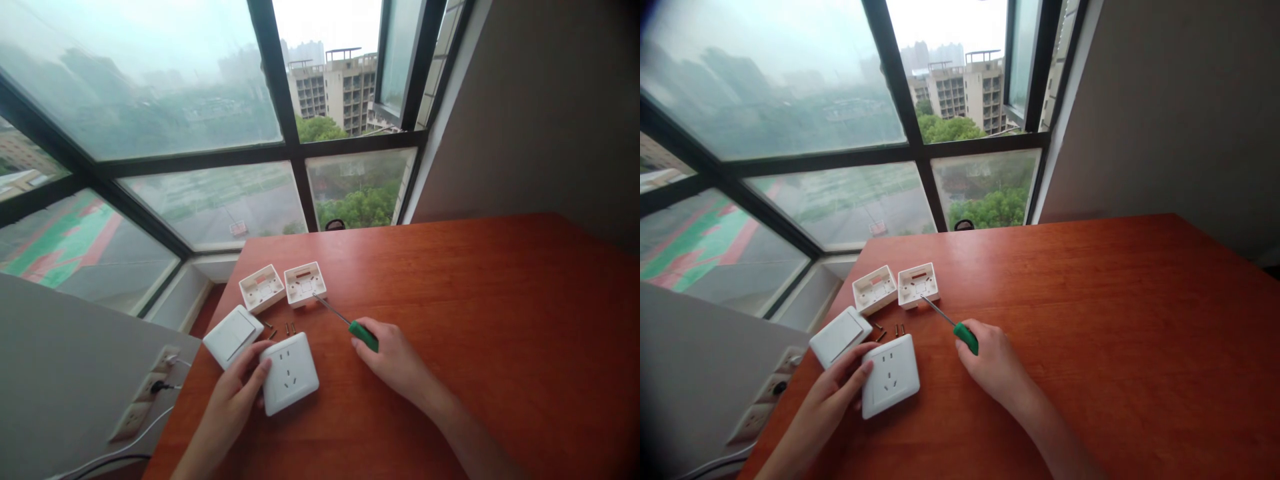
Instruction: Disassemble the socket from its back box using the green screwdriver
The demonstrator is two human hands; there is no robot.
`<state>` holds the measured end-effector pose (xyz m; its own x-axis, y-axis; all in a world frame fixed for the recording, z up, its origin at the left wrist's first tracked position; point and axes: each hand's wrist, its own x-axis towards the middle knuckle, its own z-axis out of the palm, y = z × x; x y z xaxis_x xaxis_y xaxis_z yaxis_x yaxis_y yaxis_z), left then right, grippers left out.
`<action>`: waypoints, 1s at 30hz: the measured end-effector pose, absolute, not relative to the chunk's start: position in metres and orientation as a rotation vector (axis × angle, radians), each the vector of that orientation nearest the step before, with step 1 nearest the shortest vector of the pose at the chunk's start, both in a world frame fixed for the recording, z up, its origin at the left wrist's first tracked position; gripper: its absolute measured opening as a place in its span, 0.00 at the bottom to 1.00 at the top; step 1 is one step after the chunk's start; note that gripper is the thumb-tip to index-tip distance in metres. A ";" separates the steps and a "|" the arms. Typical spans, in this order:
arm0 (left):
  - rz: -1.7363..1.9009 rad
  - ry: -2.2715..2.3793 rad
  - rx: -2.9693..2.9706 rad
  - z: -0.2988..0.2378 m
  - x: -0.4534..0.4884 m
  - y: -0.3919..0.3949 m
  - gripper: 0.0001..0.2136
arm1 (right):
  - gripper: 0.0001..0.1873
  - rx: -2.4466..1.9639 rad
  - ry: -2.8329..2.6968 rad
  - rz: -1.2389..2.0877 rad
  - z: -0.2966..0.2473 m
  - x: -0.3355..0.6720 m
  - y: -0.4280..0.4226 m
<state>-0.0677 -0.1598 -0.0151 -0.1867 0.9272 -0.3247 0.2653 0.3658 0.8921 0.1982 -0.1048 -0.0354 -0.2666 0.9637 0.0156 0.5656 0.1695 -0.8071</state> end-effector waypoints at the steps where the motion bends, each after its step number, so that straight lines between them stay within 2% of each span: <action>1: 0.870 1.702 1.053 -0.014 -0.077 -0.164 0.26 | 0.06 -1.446 -1.906 0.956 -0.036 0.200 -0.104; 8: 0.861 1.840 0.996 -0.012 -0.119 -0.181 0.28 | 0.07 -1.466 -1.898 0.969 -0.037 0.203 -0.100; 16: 0.838 1.977 1.216 -0.013 -0.131 -0.167 0.21 | 0.08 -1.462 -1.917 0.951 -0.039 0.207 -0.100; 30: 0.693 2.158 1.503 -0.010 -0.138 -0.157 0.24 | 0.08 -1.508 -1.944 0.846 -0.042 0.223 -0.092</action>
